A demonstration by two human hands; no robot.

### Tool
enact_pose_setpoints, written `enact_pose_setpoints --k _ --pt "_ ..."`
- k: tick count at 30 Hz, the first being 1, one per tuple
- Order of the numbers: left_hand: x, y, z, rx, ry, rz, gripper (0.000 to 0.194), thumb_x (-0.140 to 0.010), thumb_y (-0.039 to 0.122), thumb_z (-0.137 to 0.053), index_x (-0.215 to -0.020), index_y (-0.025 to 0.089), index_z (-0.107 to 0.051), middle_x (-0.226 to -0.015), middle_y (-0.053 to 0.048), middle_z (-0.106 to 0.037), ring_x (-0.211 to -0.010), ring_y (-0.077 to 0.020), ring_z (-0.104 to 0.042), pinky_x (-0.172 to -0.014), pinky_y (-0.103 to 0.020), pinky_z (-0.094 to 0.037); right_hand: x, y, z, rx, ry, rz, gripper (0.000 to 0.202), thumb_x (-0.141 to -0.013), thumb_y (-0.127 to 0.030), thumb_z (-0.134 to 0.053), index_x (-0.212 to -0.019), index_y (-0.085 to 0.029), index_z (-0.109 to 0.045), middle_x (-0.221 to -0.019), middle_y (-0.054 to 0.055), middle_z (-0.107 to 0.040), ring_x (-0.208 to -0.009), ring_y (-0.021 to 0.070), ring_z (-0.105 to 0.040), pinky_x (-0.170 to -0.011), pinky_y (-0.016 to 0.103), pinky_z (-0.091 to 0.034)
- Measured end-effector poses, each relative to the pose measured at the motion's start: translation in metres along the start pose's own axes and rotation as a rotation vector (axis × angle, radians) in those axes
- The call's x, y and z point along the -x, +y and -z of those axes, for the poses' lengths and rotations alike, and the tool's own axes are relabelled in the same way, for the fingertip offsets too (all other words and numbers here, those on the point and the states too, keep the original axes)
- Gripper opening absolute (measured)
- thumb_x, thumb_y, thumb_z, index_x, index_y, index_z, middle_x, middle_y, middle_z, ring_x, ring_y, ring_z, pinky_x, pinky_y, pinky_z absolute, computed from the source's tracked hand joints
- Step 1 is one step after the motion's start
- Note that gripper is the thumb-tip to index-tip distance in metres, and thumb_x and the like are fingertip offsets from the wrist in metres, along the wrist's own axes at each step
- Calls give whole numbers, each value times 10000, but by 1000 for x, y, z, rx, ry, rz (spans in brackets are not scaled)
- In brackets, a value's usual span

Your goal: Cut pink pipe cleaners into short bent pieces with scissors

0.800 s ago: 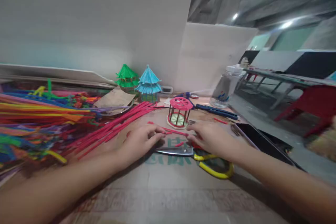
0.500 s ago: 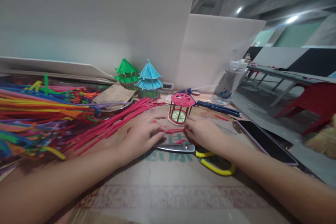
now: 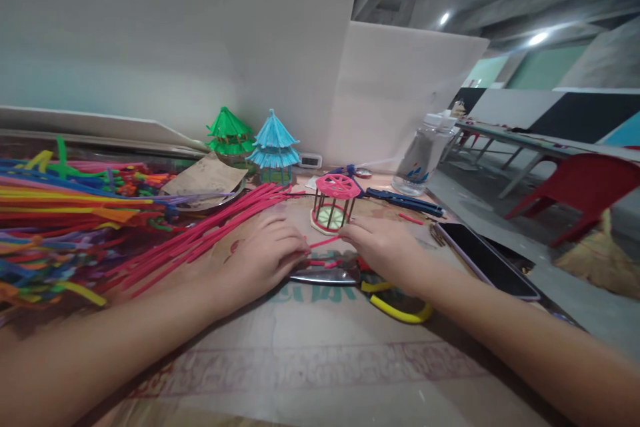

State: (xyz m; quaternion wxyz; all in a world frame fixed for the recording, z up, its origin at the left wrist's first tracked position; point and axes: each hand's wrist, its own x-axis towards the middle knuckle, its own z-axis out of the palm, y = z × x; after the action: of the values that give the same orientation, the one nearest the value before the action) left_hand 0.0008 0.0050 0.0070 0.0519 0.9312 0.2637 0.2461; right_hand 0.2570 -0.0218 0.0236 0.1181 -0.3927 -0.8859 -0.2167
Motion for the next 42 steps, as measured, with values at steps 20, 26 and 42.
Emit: enact_pose_setpoints --k 20,26,42 --pt "1 -2 0 79 82 -11 144 -919 198 -567 -847 166 -687 -870 -45 -719 -866 -182 -615 -942 -390 -418 -4 49 16 71 178 62 209 -932 -148 -484 -936 -160 -692 -801 73 -692 -731 187 -575 -641 299 -363" --pt "4 4 1 302 211 195 185 -930 267 -554 -889 181 -712 -921 -57 -720 -890 -187 -638 -828 -319 -482 -7 40 25 -401 171 -352 260 -941 -298 -505 -792 -163 -670 -643 21 -641 -562 136 -536 -550 250 -370" --pt "0 15 -5 601 166 347 155 -885 274 -598 -880 192 -730 -925 -34 -738 -905 -184 -668 -882 -315 -501 -36 -45 -12 -1432 -29 -678 363 -820 -504 -618 -819 -144 -666 -573 -32 -527 -505 100 -459 -471 222 -348"
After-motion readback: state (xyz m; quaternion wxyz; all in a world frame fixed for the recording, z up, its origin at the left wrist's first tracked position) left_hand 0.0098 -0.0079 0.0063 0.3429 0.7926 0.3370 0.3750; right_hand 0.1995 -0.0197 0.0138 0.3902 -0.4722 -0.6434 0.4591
